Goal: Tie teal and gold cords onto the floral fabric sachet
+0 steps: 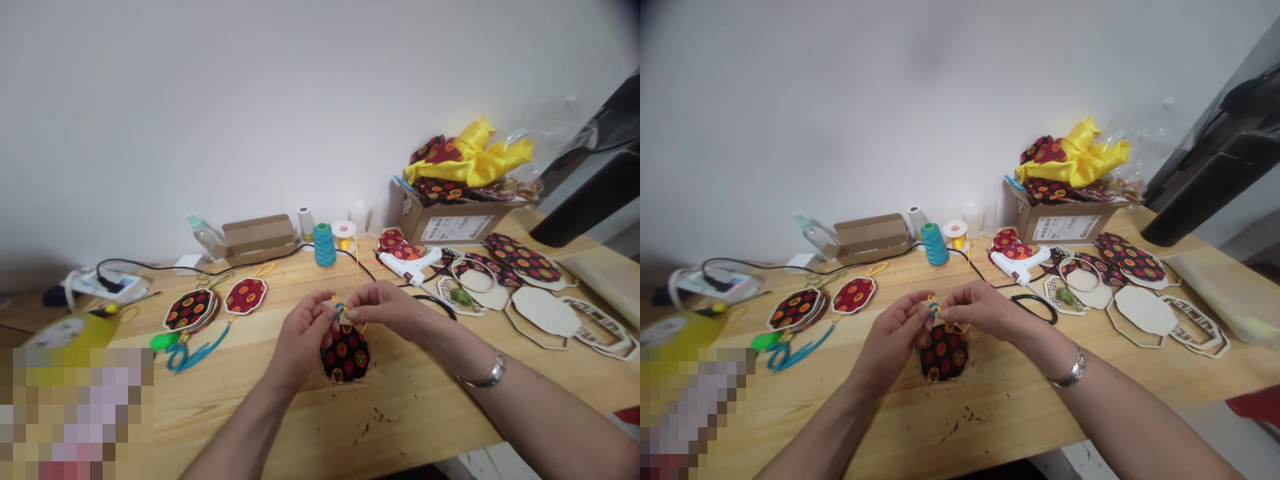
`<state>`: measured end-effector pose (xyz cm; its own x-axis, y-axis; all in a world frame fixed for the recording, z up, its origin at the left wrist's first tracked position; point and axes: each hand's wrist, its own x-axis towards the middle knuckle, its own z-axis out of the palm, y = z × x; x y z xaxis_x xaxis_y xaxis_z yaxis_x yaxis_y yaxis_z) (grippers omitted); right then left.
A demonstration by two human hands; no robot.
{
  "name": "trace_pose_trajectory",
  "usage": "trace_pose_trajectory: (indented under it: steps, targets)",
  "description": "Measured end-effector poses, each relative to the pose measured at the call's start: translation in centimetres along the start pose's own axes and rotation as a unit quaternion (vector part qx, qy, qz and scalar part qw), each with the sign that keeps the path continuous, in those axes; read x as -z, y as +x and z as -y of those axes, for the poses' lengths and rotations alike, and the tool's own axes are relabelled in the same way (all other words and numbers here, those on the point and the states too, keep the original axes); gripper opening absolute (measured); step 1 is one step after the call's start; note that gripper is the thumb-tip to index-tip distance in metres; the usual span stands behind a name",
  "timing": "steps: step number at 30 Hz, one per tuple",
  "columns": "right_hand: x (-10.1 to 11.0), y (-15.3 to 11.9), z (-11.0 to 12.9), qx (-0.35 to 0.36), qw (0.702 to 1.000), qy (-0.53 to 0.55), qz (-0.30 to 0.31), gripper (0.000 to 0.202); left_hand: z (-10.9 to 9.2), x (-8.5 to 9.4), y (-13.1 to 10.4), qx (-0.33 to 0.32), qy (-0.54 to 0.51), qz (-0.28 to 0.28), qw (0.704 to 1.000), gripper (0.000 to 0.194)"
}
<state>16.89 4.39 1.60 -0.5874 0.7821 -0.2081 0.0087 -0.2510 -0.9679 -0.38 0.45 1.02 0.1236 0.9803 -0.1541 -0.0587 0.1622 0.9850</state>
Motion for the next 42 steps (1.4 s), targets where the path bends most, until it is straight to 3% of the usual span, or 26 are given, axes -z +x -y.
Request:
trace_pose_trajectory:
  steps: [5, 13, 25, 35, 42]
  targets:
    - [0.1, 0.0, -0.1, -0.005, 1.000, -0.007, 0.004, 0.024, 0.0, 0.1, 0.0, 0.023, -0.004, 0.006, 1.000, 0.021]
    - [0.1, 0.1, -0.2, -0.010, 1.000, -0.016, 0.004, 0.025, 0.0, 0.4, -0.2, -0.013, 0.005, 0.010, 1.000, 0.024]
    - [0.1, 0.2, -0.1, -0.013, 0.999, -0.053, -0.004, 0.026, -0.9, -0.1, -0.4, -0.037, 0.127, -0.060, 0.989, 0.022]
    - [0.2, 0.1, 0.7, 0.002, 0.985, -0.168, -0.034, 0.018, -0.7, 0.2, -0.1, -0.084, 0.194, -0.035, 0.977, 0.016]
    - [-0.1, 0.2, 0.6, 0.027, 0.980, -0.191, -0.041, 0.021, -0.6, 0.3, -0.1, -0.088, 0.212, -0.041, 0.973, 0.015]
